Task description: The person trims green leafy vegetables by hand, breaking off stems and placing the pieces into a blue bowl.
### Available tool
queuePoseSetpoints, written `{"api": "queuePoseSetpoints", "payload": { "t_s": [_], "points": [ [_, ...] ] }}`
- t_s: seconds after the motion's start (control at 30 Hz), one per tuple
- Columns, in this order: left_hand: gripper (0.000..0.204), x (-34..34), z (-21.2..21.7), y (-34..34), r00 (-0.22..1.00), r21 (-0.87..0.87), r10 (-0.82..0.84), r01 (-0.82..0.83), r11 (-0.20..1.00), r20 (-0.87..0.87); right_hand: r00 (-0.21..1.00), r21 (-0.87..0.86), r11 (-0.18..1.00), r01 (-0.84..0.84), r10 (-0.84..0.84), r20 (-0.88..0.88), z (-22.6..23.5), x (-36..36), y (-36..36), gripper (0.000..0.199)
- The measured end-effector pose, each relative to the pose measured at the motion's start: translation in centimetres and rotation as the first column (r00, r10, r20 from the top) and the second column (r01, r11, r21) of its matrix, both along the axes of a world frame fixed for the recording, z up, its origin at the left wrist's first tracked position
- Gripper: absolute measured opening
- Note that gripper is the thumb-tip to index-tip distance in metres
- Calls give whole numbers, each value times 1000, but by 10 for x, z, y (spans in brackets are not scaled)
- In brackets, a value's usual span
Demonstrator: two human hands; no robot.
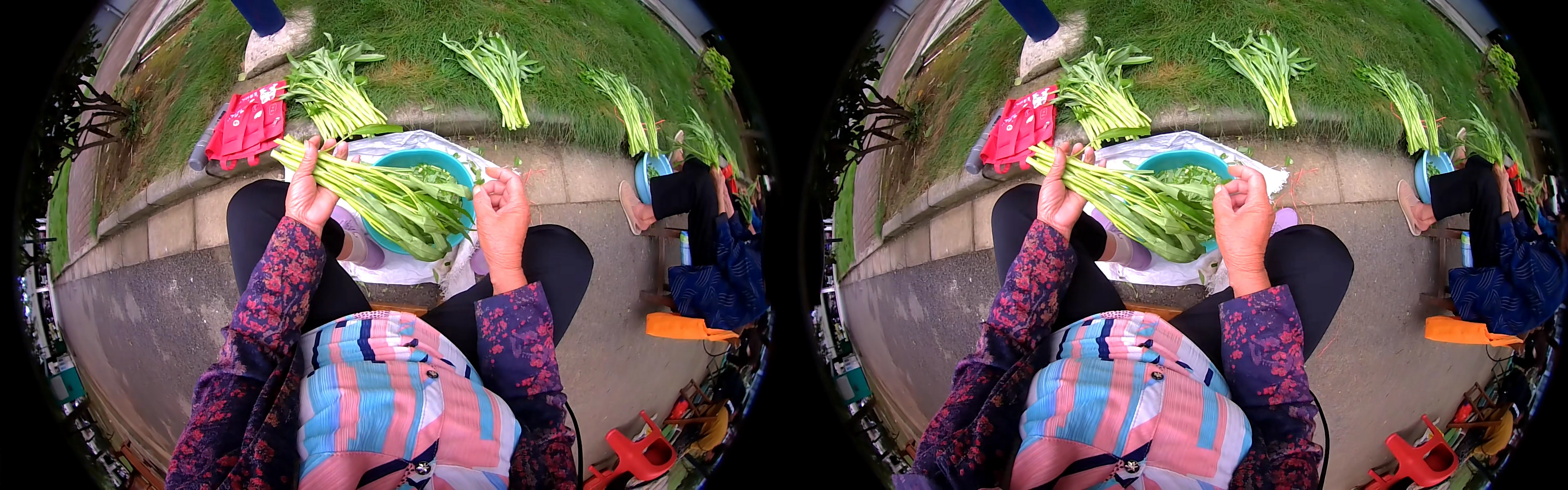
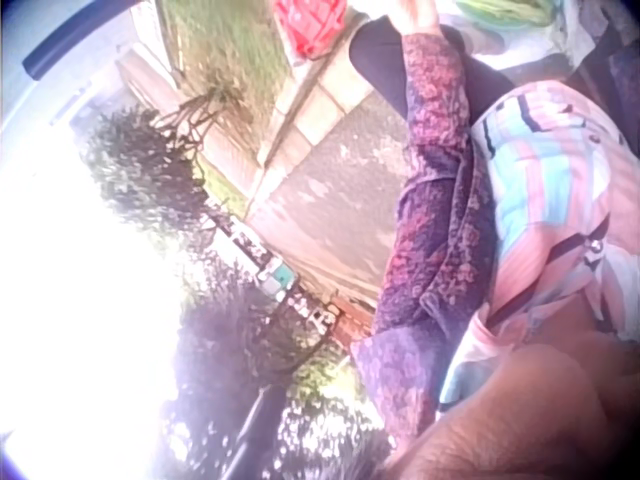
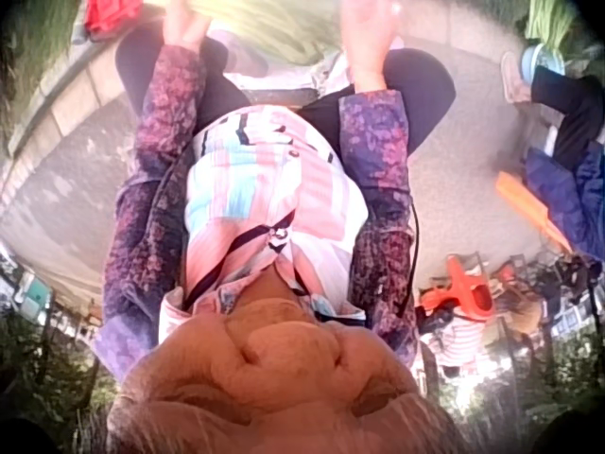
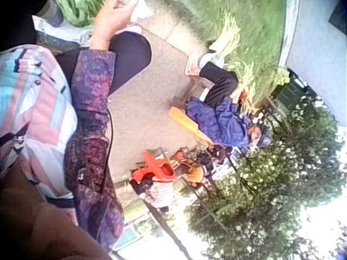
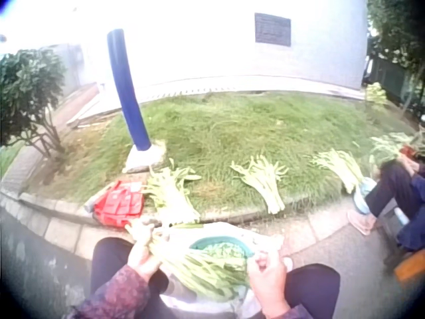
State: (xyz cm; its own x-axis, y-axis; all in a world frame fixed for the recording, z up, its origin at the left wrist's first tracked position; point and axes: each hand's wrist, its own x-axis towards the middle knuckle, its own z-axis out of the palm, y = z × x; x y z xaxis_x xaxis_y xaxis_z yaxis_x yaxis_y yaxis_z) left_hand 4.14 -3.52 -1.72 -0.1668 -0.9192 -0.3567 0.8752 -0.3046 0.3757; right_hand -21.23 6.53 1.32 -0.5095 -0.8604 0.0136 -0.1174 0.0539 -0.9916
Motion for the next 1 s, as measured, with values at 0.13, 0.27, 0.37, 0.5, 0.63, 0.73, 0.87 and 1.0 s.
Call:
{"api": "queuePoseSetpoints", "payload": {
  "t_s": [0.13,0.27,0.37,0.5,0.63,0.73,0.87,1.0],
  "points": [
    [19,-3,2,0,1000,-5,-8,8,1000,-14,951,173,936,-308,306,37,-7,2,13,4],
    [20,-5,4,-1,1000,19,10,-10,1000,-19,802,330,884,-331,447,-396,-6,7,16,8],
    [19,-4,4,0,1000,16,1,0,1000,-18,695,254,931,-262,365,-620,-13,10,15,7],
    [19,-3,5,1,1000,9,3,-3,1000,-2,729,149,964,-221,265,-631,-14,12,14,9],
    [19,-1,2,0,1000,1,-5,5,1000,-21,757,141,963,-231,269,-595,-13,12,14,9],
    [19,0,2,0,999,18,-5,5,1000,-32,844,126,962,-242,272,-462,-10,14,13,9],
    [24,0,4,1,1000,14,5,-5,1000,-12,887,139,955,-262,295,-355,-9,16,14,9],
    [20,0,3,1,1000,4,-3,3,1000,-23,884,135,945,-300,328,-332,-3,20,14,6]
  ]
}}
